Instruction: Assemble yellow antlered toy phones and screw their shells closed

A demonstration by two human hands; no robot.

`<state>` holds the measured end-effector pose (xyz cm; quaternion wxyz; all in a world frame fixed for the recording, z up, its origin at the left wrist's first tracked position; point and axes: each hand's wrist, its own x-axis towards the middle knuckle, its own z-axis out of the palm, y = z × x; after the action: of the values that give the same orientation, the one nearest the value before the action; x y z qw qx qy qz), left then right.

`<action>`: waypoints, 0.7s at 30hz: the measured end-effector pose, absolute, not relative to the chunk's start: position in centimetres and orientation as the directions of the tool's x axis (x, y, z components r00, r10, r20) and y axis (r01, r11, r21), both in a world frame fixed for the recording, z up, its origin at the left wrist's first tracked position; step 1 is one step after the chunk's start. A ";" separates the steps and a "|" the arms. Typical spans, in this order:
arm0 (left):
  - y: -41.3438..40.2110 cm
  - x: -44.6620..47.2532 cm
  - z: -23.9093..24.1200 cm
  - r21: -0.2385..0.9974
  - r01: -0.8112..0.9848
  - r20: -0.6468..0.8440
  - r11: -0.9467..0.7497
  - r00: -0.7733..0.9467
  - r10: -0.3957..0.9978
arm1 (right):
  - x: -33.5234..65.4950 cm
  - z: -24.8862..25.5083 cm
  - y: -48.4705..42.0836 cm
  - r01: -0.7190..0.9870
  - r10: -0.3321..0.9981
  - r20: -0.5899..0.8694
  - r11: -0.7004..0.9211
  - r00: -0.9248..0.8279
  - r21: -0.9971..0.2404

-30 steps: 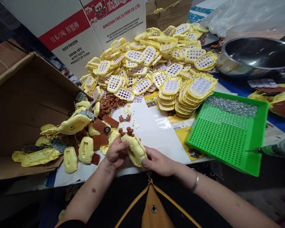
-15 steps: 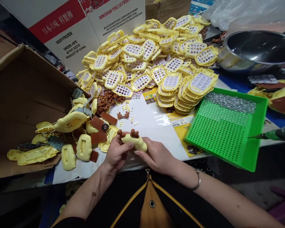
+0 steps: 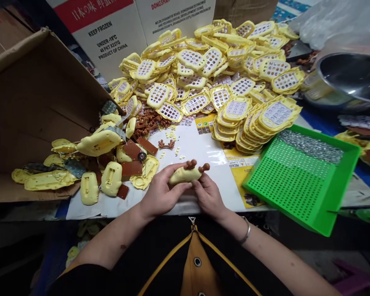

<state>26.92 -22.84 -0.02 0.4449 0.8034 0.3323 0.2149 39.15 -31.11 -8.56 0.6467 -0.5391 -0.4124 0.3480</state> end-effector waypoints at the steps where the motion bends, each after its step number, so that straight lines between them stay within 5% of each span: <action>1: -22.6 26.7 -0.1 0.837 0.370 0.033 -0.404 0.703 0.710 | 39.4 -8.6 -31.1 -0.038 0.892 0.137 0.169 0.430 -0.985; 5: -22.4 25.7 -0.6 0.728 0.430 -0.007 -0.534 0.783 0.622 | 41.1 -8.3 -31.6 0.157 0.812 0.293 0.248 0.505 -0.956; 10: -23.5 26.3 -1.8 0.560 0.410 0.041 -0.720 0.854 0.518 | 41.8 -7.2 -31.7 0.541 0.837 0.490 0.301 0.245 -0.785; 15: -23.4 26.9 -2.4 0.499 0.406 0.076 -0.766 0.859 0.506 | 41.3 -7.1 -31.3 0.603 0.787 0.549 0.300 0.281 -0.739; 21: -23.1 26.3 -2.8 0.480 0.406 0.172 -0.778 0.826 0.537 | 42.8 -6.1 -31.5 0.644 0.860 0.502 0.335 0.090 -0.688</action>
<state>26.30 -23.14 -2.76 0.2165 0.9306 0.2532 0.1515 42.78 -31.47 -6.10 0.4745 -0.5654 -0.6650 0.1142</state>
